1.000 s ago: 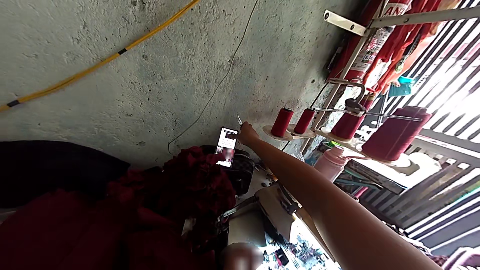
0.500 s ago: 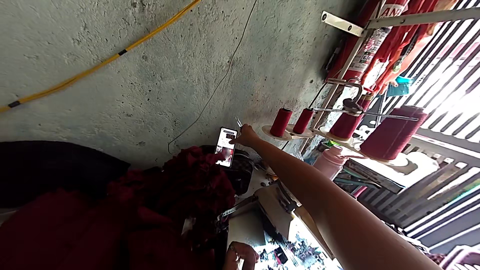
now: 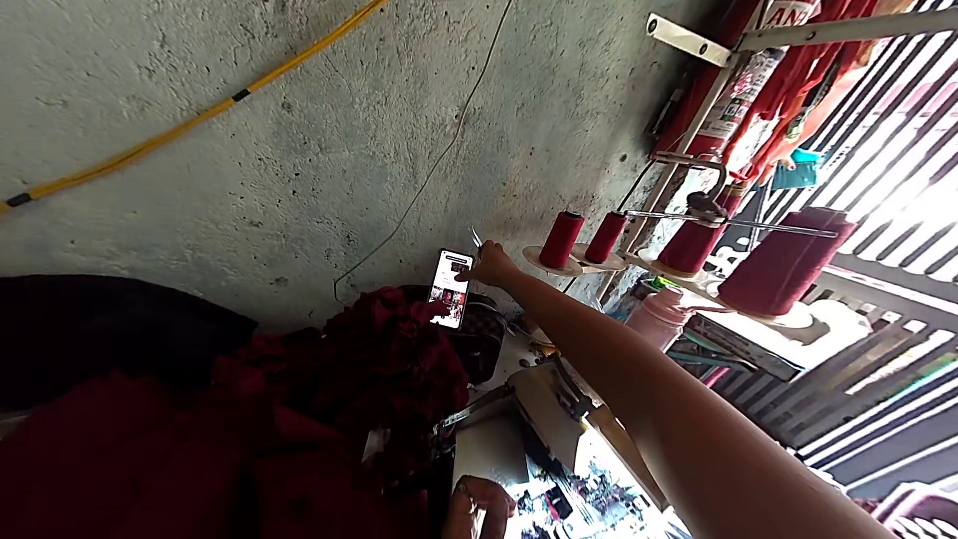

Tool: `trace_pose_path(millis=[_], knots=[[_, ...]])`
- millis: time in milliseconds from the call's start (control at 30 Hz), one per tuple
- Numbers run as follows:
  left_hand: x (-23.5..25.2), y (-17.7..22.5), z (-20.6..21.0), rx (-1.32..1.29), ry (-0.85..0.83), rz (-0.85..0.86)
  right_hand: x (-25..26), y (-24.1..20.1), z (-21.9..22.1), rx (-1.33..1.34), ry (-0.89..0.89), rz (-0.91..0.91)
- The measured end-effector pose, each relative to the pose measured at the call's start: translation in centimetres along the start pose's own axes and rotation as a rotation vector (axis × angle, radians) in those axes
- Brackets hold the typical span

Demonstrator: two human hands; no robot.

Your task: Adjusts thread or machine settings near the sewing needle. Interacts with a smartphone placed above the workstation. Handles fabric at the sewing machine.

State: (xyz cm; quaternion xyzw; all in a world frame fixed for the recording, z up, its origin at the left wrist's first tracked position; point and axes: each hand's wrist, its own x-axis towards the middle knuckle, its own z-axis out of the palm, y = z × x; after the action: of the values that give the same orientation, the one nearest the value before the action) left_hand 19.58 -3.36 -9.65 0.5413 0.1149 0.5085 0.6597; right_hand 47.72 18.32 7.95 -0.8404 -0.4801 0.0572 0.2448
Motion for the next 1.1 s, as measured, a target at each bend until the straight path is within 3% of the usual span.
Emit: trace_pose_path(millis=[233, 433, 600, 667, 800, 867, 967, 1100], knots=[[0.1, -0.3, -0.2, -0.083, 0.012, 0.009, -3.1, -2.3, -4.6, -0.004, 0.041, -0.142], [0.1, 0.7, 0.4, -0.126, 0.063, -0.051, -13.5, -2.9, -8.5, 0.103, 0.031, -0.361], [0.2, 0.6, 0.5, -0.116, 0.081, -0.029, -23.5, -1.2, -8.2, 0.134, -0.251, -0.539], [0.3, 0.5, 0.7, -0.11, 0.097, -0.019, -26.4, -0.4, -6.8, 0.055, -0.375, -0.607], [0.2, 0.7, 1.0, -0.1, 0.14, -0.032, -29.7, 0.3, -4.3, -0.216, -0.456, -0.673], [0.1, 0.8, 1.1, -0.079, 0.158, -0.034, -30.5, 0.6, -3.4, -0.334, -0.383, -0.733], [0.1, 0.5, 0.9, -0.033, 0.16, -0.022, -30.5, 2.0, -1.8, -0.363, -0.084, -0.986], [0.1, 0.3, 0.8, -0.036, 0.162, -0.008, -30.5, 2.1, -2.0, -0.363, -0.049, -1.018]])
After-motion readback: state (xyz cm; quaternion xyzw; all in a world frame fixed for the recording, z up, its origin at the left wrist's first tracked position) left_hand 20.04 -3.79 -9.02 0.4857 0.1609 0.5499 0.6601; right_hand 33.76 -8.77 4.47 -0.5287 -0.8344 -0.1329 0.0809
